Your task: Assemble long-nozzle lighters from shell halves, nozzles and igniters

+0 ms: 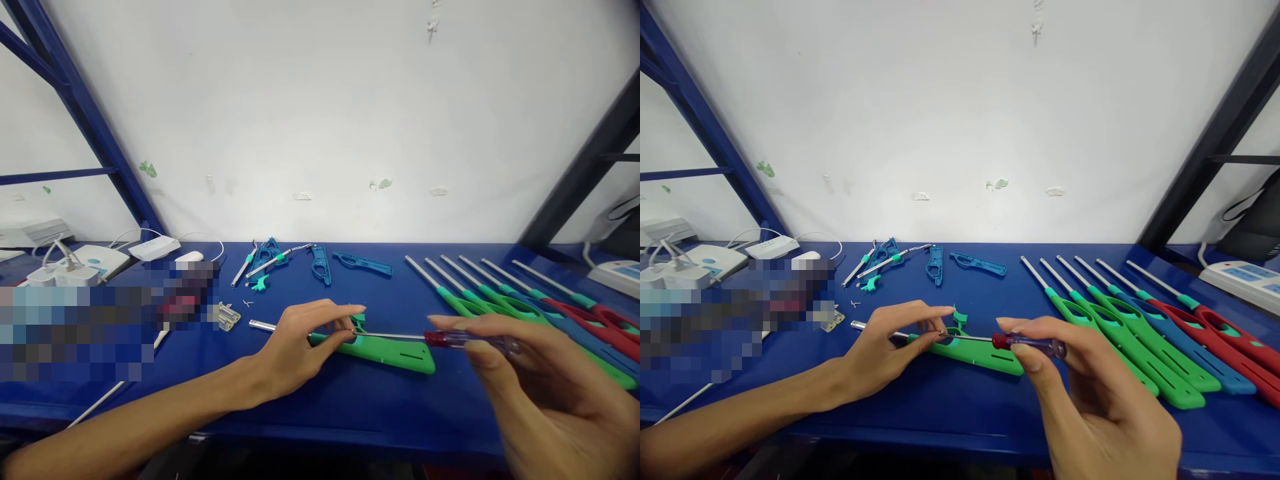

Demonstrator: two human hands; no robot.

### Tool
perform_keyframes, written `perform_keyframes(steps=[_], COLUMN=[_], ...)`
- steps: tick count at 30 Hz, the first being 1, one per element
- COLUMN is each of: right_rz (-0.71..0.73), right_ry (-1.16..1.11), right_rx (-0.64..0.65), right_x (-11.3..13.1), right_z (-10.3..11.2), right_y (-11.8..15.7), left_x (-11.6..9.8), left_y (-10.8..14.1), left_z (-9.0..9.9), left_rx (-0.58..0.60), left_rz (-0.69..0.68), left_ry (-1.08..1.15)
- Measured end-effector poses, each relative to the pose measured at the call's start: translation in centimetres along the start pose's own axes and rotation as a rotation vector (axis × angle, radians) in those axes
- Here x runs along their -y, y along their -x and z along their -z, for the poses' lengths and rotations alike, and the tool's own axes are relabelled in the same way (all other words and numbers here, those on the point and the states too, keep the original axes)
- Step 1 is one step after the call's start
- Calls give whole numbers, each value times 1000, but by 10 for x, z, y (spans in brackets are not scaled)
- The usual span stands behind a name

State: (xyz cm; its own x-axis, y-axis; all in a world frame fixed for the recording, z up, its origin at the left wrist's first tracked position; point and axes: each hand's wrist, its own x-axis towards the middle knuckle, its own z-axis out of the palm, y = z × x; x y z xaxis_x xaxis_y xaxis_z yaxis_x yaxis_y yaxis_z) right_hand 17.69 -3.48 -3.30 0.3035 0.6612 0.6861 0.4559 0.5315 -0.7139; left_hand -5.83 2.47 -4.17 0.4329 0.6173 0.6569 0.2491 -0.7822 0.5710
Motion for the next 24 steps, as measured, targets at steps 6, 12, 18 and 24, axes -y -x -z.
perform_keyframes(steps=[6,12,18,24], right_rz=[-35,-17,19,136], right_ry=[26,21,28,-26], right_rx=[-15,2,36,167], right_x=[-1,-2,-7,2], right_z=[-2,-3,-2,-2], right_y=[-2,-2,2,8], left_x=[0,0,-1,1], left_y=[1,1,1,2], left_z=[0,0,0,0], left_rx=[2,27,40,48], left_rz=[-3,-3,15,6], left_ry=[1,-9,-23,-41])
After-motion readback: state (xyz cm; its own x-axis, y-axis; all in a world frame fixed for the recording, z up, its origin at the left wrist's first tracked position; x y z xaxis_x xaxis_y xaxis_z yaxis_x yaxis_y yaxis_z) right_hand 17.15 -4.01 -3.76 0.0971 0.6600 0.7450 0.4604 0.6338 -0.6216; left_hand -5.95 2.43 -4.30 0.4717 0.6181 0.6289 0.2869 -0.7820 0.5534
